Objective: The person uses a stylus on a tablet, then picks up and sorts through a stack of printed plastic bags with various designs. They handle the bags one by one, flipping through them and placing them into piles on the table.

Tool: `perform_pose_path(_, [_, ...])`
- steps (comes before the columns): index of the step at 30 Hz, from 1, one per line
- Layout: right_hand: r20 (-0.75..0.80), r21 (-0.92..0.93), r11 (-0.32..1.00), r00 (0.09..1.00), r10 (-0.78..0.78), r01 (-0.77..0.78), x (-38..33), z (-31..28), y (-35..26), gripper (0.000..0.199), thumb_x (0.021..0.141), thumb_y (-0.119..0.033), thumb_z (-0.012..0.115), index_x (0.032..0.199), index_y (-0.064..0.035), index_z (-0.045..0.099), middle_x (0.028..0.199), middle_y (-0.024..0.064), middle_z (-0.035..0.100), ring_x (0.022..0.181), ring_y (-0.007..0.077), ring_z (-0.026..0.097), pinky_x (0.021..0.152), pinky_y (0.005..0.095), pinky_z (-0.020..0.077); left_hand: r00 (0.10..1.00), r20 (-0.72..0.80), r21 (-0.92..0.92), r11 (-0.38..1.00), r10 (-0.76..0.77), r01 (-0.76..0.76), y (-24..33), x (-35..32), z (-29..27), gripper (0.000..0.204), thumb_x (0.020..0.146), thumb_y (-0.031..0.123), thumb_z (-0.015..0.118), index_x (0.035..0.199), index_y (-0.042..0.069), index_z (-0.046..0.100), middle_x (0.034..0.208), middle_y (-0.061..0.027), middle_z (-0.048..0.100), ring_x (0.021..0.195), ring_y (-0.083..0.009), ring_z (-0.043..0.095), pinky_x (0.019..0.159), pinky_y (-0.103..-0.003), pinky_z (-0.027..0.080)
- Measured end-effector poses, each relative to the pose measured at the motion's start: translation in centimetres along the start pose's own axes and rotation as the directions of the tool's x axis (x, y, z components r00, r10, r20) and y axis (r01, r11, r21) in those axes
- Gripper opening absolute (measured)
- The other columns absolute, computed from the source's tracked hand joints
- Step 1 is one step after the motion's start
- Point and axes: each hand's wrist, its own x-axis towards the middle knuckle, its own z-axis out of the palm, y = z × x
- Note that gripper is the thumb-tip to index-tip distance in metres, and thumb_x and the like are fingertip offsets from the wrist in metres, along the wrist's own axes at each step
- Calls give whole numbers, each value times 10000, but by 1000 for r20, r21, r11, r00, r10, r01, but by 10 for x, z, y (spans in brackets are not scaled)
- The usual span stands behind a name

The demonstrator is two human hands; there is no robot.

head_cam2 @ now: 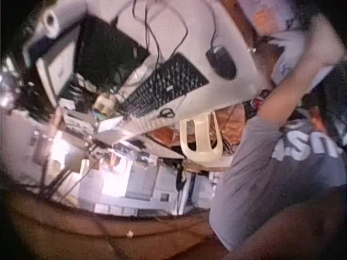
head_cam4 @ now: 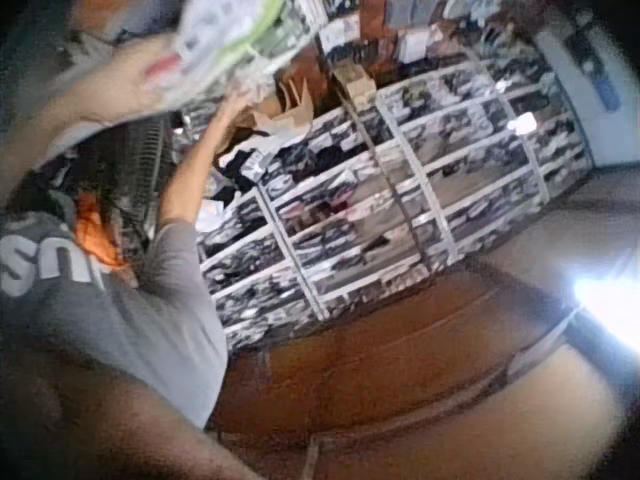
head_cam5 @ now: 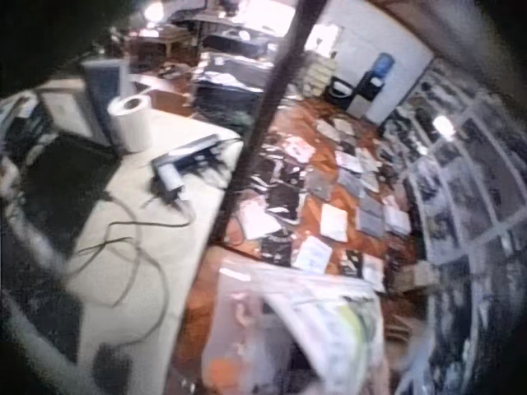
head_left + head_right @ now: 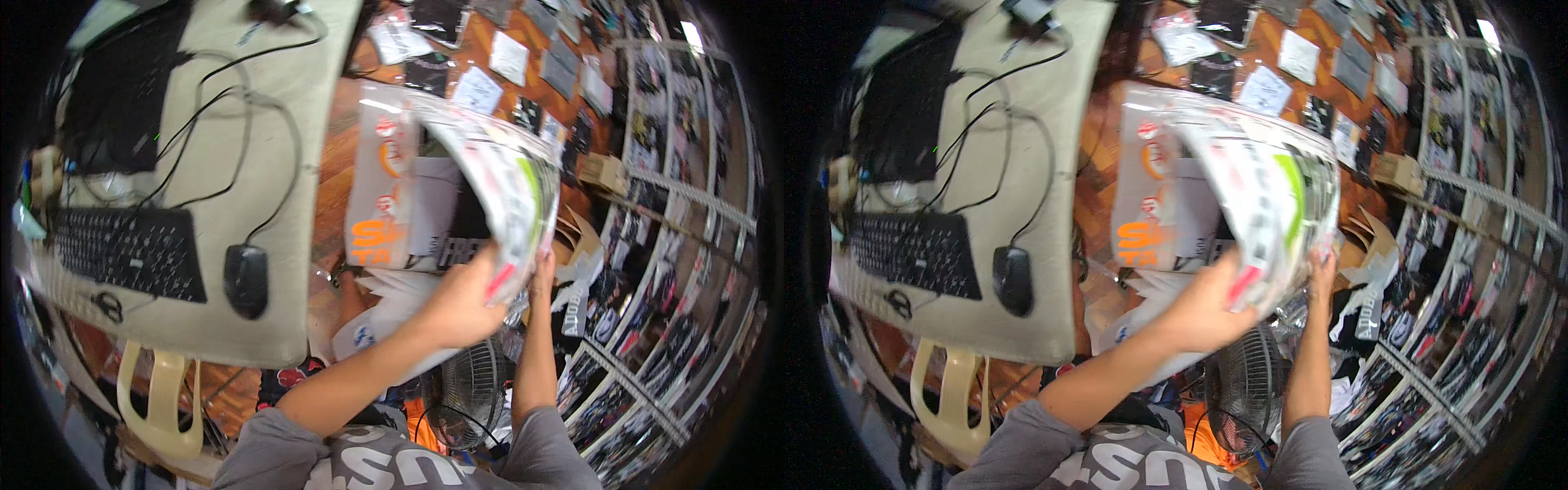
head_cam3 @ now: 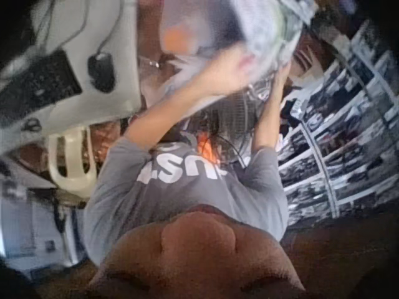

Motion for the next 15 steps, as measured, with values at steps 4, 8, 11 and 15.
perform_pose_path(4, [-114, -213, 975, 989, -95, 69, -11, -11, -1, 747, 783, -399, 717, 1296, 34, 391, 1230, 158, 489, 1136, 254, 461, 1008, 353, 331, 906, 403, -713, 576, -131, 400, -32, -6, -27, 901, 736, 513, 680, 1390, 10, 319, 1360, -104, 434, 1237, -256, 428, 1057, -370, 305])
perform_pose_path(8, [-120, -195, 980, 992, -51, 27, -34, 4, -50, 906, 700, -384, 783, 1334, 72, 324, 1271, 224, 467, 1172, 290, 457, 1011, 361, 343, 929, 369, -919, 152, -1, 365, -72, 7, -27, 755, 891, 593, 393, 1388, 29, 343, 1365, -116, 437, 1211, -241, 459, 1025, -357, 353])
perform_pose_path(11, [-156, -310, 951, 986, -53, 2, -46, 13, -60, 970, 653, -397, 811, 1335, 79, 314, 1275, 269, 460, 1185, 325, 461, 1003, 374, 360, 952, 289, -898, 317, -98, 305, -73, 10, -11, 752, 892, 592, 392, 1388, 29, 344, 1364, -116, 438, 1210, -241, 460, 1024, -356, 353])
perform_pose_path(15, [-144, -271, 955, 986, 84, -121, -50, 13, -85, 1019, 636, -441, 807, 1345, 82, 295, 1282, 313, 441, 1203, 366, 455, 1001, 395, 364, 953, 261, -830, 468, -154, 303, -66, 15, -2, 749, 893, 590, 391, 1387, 29, 345, 1363, -116, 439, 1209, -240, 461, 1023, -356, 354])
